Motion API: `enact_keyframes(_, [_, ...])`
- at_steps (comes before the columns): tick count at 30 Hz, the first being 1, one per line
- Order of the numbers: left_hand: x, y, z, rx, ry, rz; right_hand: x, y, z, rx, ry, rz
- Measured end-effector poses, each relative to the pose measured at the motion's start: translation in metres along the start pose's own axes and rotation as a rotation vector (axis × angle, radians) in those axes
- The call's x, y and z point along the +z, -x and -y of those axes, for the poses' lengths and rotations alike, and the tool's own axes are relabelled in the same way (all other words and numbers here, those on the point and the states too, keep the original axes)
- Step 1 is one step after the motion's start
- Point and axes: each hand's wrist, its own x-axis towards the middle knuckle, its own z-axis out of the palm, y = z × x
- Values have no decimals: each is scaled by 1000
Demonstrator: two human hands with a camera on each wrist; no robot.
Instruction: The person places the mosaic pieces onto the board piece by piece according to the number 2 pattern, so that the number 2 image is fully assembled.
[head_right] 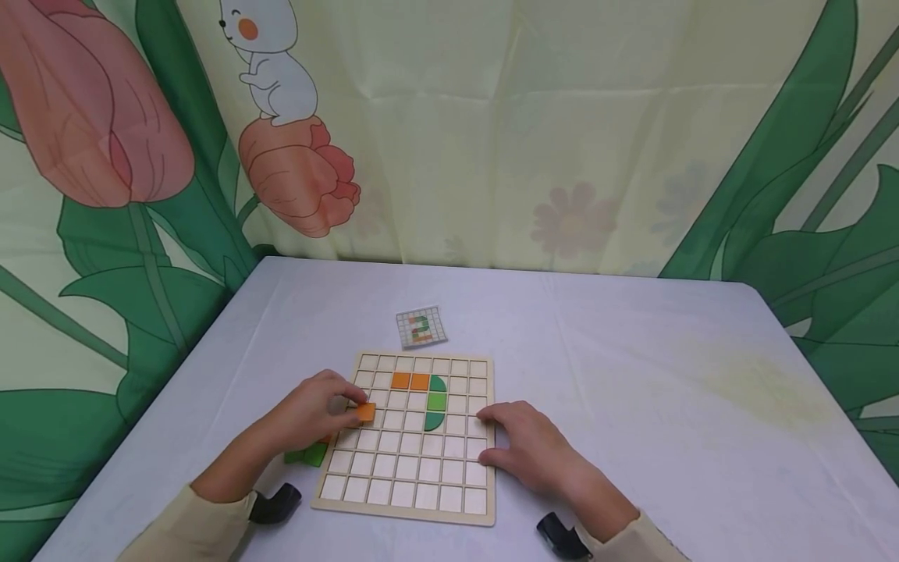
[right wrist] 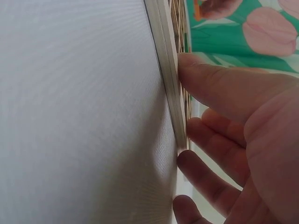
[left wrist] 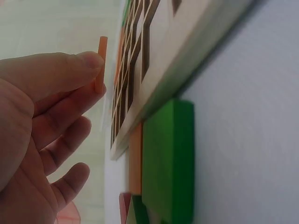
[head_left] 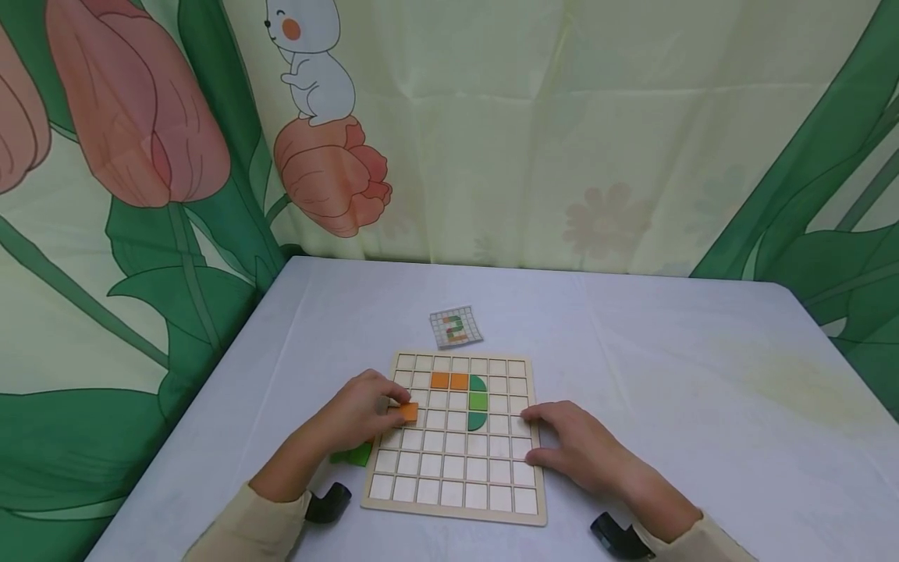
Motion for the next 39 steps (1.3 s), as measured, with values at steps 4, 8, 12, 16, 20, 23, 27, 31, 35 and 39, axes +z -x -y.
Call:
enact_keyframes(4, [4,-4,-4,47,3,11,0,0,0,-1,2,-3])
enact_keyframes(8, [8,-8,-7,79,9,28,0,0,0,-1,3,-3])
enact_keyframes(12, [10,-11,-10,89,13,38,1,1,0,3,1,-4])
enact_keyframes(16, [11,-11,-13,97,1,47,0,1,-1,6,1,-3])
enact_keyframes(20, [11,-12,-16,132,-19,54,0,1,-1,0,1,-6])
enact_keyframes(23, [12,-13,-19,173,-32,53,0,1,-1,-6,1,-8])
enact_keyframes(27, [15,-15,-22,200,-32,63,0,1,-2,-11,-1,-9])
enact_keyframes(31, [19,-16,-25,191,-31,82,0,2,-2,-14,-4,-9])
enact_keyframes(35, [21,-18,-29,193,-59,82,0,2,-1,-16,-1,-9])
enact_keyframes(39, [23,-19,-31,204,-87,77,0,1,-1,-14,3,-8])
